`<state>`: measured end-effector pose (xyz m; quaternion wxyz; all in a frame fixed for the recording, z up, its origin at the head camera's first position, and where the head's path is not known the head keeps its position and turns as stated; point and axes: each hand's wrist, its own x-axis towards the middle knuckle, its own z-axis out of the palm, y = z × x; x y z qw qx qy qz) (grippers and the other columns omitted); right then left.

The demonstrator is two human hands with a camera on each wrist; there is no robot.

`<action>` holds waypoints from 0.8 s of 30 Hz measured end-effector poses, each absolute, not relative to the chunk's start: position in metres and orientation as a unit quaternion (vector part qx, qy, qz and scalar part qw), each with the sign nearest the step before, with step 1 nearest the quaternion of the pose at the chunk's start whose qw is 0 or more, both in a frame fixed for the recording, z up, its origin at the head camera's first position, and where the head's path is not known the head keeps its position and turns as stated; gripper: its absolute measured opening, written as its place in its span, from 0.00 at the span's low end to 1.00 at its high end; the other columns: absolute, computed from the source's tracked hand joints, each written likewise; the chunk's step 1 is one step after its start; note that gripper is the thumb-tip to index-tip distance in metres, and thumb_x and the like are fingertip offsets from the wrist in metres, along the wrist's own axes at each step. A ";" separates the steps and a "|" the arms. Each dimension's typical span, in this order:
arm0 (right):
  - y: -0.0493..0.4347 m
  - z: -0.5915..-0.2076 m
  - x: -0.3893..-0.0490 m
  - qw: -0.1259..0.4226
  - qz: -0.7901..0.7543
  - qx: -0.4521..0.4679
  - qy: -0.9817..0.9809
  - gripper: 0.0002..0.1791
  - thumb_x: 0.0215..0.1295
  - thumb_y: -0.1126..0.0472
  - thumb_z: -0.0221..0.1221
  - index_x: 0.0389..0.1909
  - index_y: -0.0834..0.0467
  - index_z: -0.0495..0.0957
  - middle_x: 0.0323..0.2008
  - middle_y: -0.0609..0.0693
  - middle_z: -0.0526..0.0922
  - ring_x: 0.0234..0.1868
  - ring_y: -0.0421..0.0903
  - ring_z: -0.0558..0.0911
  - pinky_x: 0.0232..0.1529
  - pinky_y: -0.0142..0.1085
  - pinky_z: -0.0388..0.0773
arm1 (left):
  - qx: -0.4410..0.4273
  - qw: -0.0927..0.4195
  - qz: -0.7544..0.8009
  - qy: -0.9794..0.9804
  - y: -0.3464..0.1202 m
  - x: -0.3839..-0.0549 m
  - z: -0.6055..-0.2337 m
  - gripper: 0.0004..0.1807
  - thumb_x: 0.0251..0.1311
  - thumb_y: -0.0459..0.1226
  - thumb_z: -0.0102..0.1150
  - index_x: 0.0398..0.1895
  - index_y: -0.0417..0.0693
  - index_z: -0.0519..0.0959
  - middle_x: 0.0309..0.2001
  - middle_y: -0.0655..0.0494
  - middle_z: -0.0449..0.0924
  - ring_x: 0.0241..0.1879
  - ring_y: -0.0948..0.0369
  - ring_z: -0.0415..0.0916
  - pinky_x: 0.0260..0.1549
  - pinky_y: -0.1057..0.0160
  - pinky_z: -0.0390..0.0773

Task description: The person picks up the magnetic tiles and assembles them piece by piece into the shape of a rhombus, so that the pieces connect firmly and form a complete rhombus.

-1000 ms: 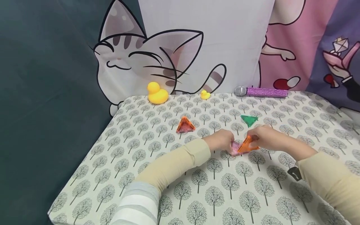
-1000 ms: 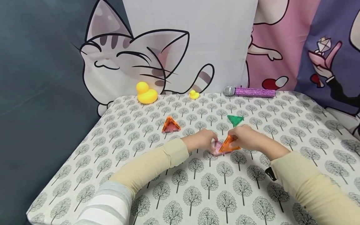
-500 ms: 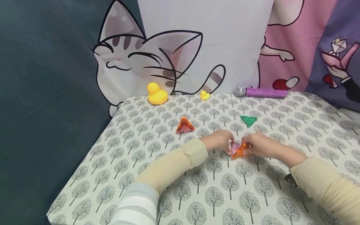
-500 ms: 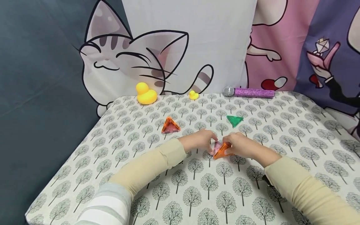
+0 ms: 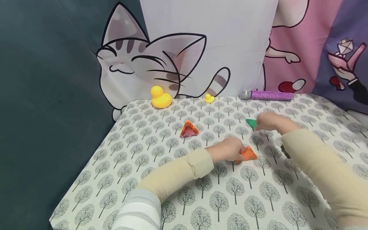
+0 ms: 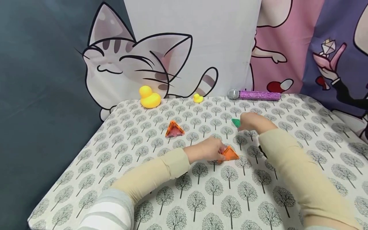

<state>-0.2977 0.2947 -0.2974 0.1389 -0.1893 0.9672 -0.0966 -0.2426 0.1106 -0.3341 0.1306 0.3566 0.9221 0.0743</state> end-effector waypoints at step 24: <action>0.296 -0.310 -0.284 0.109 -0.209 -0.168 0.957 0.13 0.49 0.68 0.60 0.35 0.70 0.72 0.21 0.51 0.75 0.19 0.44 0.73 0.21 0.35 0.73 | 0.349 0.135 0.094 0.923 0.106 -0.245 -0.335 0.14 0.49 0.45 0.60 0.13 0.53 0.72 0.10 0.65 0.66 0.11 0.70 0.59 0.12 0.75 0.64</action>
